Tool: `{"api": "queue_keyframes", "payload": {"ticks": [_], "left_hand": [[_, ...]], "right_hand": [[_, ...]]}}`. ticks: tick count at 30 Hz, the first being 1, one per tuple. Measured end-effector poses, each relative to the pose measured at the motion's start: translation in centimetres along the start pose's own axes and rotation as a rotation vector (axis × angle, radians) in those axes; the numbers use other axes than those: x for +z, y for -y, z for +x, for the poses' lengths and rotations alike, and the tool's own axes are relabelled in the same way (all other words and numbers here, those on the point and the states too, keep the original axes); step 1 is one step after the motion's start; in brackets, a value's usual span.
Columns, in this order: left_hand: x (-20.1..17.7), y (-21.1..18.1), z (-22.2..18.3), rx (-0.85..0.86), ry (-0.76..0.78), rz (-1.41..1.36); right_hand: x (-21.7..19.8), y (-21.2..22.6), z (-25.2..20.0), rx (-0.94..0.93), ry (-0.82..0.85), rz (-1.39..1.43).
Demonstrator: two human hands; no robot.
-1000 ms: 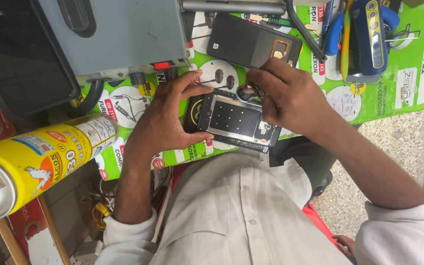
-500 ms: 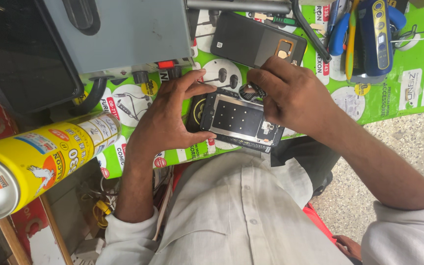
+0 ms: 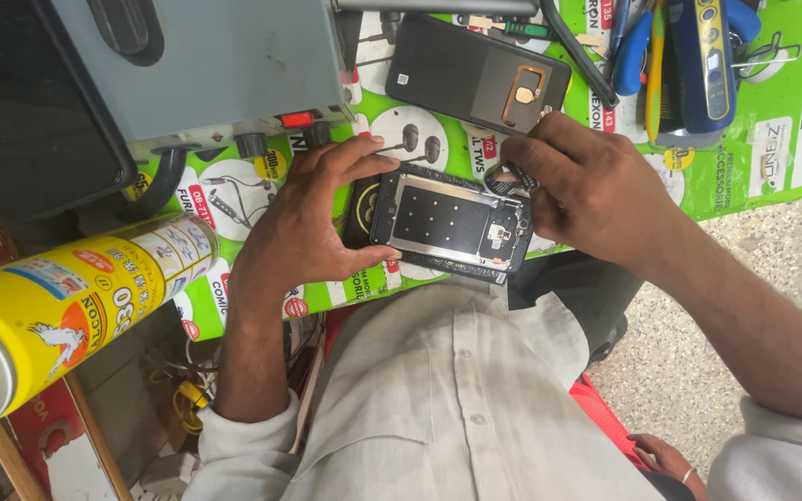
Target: The person uses a heat gun to warm the back cover of a smartphone, then applies adhesive to the internal frame. They align and press the back cover onto the device, secure it with a rubber band, and test the screen functionality.
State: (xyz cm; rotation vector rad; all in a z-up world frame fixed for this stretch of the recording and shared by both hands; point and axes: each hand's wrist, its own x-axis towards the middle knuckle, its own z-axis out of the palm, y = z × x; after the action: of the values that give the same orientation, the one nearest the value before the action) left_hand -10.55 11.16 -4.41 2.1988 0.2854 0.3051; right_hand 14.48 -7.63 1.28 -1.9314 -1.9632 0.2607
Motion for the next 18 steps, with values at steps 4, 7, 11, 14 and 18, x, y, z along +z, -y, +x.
{"api": "queue_keyframes", "payload": {"ticks": [4, 7, 11, 14, 18], "left_hand": [[0.0, 0.0, 0.0, 0.005, -0.013, -0.016], [0.0, -0.1, -0.1, -0.001, -0.009, -0.013], [0.0, -0.1, 0.0, 0.011, -0.016, -0.005], [0.0, -0.1, 0.1, 0.028, -0.023, 0.001], [0.2, -0.2, -0.1, 0.02, -0.03, 0.008]], "right_hand": [[-0.3, -0.4, -0.7, 0.023, 0.024, -0.003], [-0.4, -0.5, -1.1, 0.015, 0.003, 0.011], [-0.5, -0.5, -1.6, 0.026, -0.001, -0.003], [-0.6, -0.6, -2.0, 0.04, 0.004, -0.02], [-0.7, -0.9, -2.5, 0.06, 0.023, -0.008]]}}
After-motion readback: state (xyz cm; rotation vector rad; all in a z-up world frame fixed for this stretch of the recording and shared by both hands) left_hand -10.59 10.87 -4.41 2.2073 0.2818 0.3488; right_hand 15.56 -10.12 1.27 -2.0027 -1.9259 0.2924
